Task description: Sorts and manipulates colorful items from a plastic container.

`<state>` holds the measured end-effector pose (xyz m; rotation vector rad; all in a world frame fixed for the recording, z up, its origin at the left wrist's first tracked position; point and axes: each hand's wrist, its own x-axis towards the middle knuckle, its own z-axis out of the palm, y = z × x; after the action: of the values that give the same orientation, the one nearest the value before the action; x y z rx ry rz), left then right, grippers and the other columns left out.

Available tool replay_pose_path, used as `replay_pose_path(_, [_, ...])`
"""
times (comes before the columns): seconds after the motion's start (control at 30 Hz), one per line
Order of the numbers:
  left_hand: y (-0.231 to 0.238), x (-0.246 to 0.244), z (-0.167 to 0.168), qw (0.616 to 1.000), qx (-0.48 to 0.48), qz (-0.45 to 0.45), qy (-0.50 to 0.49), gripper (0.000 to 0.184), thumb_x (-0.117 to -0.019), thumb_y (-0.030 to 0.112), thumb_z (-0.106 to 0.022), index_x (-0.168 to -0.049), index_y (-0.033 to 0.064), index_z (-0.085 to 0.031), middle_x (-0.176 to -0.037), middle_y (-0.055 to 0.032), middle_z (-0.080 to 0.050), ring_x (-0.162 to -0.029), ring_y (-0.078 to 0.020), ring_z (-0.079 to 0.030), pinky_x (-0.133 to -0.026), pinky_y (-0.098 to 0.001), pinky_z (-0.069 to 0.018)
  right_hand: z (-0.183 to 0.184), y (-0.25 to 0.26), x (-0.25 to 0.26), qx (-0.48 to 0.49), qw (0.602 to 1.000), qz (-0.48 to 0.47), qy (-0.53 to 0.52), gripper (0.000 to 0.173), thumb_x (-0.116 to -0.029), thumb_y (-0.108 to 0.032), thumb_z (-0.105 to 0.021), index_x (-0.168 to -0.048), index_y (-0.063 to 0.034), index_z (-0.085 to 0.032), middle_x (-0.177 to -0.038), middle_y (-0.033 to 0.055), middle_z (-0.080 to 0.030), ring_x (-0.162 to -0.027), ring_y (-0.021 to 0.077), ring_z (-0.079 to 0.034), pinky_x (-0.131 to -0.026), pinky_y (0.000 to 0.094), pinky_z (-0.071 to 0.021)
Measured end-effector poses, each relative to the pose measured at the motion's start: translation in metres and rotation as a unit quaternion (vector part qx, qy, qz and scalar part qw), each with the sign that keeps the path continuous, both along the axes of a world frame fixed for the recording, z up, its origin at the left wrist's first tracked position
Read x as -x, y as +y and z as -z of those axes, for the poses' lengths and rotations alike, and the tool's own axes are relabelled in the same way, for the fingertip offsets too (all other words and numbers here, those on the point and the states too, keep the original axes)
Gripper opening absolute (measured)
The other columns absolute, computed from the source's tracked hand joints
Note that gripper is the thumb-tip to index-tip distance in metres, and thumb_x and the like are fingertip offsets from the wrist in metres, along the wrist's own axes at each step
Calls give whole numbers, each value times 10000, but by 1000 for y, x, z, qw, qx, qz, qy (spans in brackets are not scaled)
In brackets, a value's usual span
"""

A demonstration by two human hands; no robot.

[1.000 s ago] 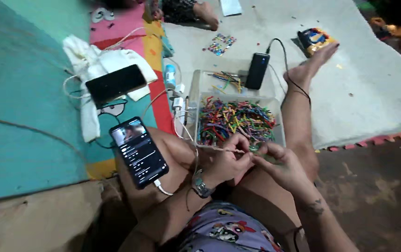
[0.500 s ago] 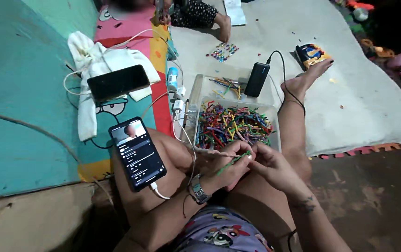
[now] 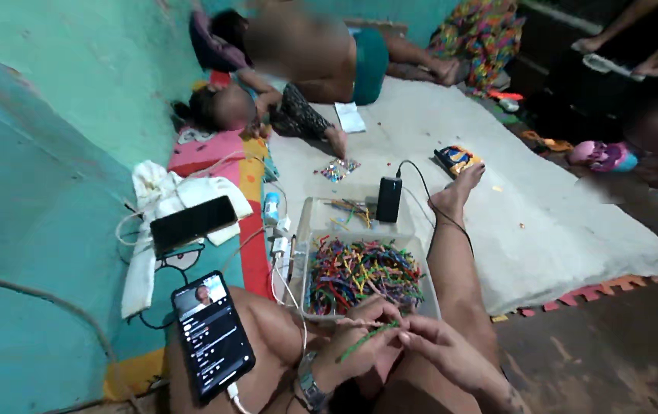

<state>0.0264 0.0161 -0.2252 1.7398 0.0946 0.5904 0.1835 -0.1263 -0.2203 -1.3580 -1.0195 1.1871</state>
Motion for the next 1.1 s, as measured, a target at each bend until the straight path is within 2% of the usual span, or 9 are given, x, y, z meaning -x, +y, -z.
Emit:
replay_pose_path(0.17, [-10, 1, 0, 999, 15, -2, 32, 123, -956, 44, -619, -1029, -51, -647, -988, -108, -646, -886, -68, -625, -813, -211, -530, 3, -4, 4, -64, 978, 60, -188, 102, -900, -90, -709, -907, -20, -783, -958, 27, -747, -928, 36, -687, -846, 226, -572])
replay_pose_path(0.4, [-23, 5, 1, 996, 81, -22, 35, 140, -971, 27, -552, -1073, -57, -600, -924, -62, -631, -815, -50, -606, -759, -232, -523, 12, 5, 18, -36, 988, 124, -90, 151, -741, 47, -769, -776, -51, -659, -808, -37, -654, -724, 10, -624, -683, 213, -557])
replay_pose_path(0.5, [-17, 2, 0, 996, 73, -47, 32, 145, -1007, 72, -521, -1098, -21, -583, -951, -42, -618, -825, -42, -604, -763, -225, -528, 11, 8, 19, -20, 989, 126, -68, 247, -794, -1, -766, -829, -106, -545, -730, -73, -601, -632, 4, -570, -614, 208, -510])
replay_pose_path(0.6, [7, -15, -27, 988, 2, -141, 63, 199, -996, 107, -486, -1103, -20, -595, -1044, -104, -615, -827, -107, -602, -728, -271, -527, 12, 10, 17, -26, 989, 136, -58, 163, -879, -74, -713, -957, -74, -570, -790, -43, -611, -686, 29, -593, -657, 221, -530])
replay_pose_path(0.67, [35, -34, -58, 969, -82, -192, 131, 222, -1017, 104, -475, -1138, -40, -592, -962, -142, -645, -780, -185, -630, -704, -356, -546, 11, 9, 16, -22, 989, 141, -51, 111, -904, -92, -691, -961, -77, -597, -804, -38, -623, -714, 36, -610, -680, 226, -540])
replay_pose_path(0.8, [120, -88, -70, 880, -234, -190, 366, 342, -1026, 96, -553, -1323, -73, -536, -1188, -305, -637, -1100, -442, -649, -952, -589, -512, 8, -3, 14, 3, 992, 118, -54, 90, -930, -132, -665, -986, -82, -616, -830, -46, -619, -741, 30, -603, -706, 220, -530])
replay_pose_path(0.87, [153, -110, -51, 850, -227, -207, 428, 560, -911, 88, -725, -1391, -88, -496, -1351, -379, -518, -1183, -538, -578, -967, -675, -484, 9, -14, 11, 11, 988, 124, -86, 137, -941, -152, -664, -1039, -62, -626, -852, -37, -626, -753, 29, -610, -719, 223, -537])
replay_pose_path(1.0, [181, -114, -61, 873, -179, -226, 394, 660, -899, 239, -779, -1423, -54, -505, -1460, -380, -425, -1255, -547, -528, -1010, -684, -457, 15, -43, -3, 42, 972, 196, -123, 184, -943, -151, -667, -1081, -31, -645, -889, 3, -658, -764, 51, -631, -724, 239, -553])
replay_pose_path(1.1, [146, -77, -120, 906, -150, -253, 304, 518, -1005, 272, -660, -1409, -26, -529, -1450, -328, -472, -1289, -498, -518, -1047, -654, -427, -1, -60, -19, 20, 959, 223, -176, 176, -959, -141, -642, -1082, -15, -651, -917, 14, -672, -787, 50, -639, -748, 253, -561])
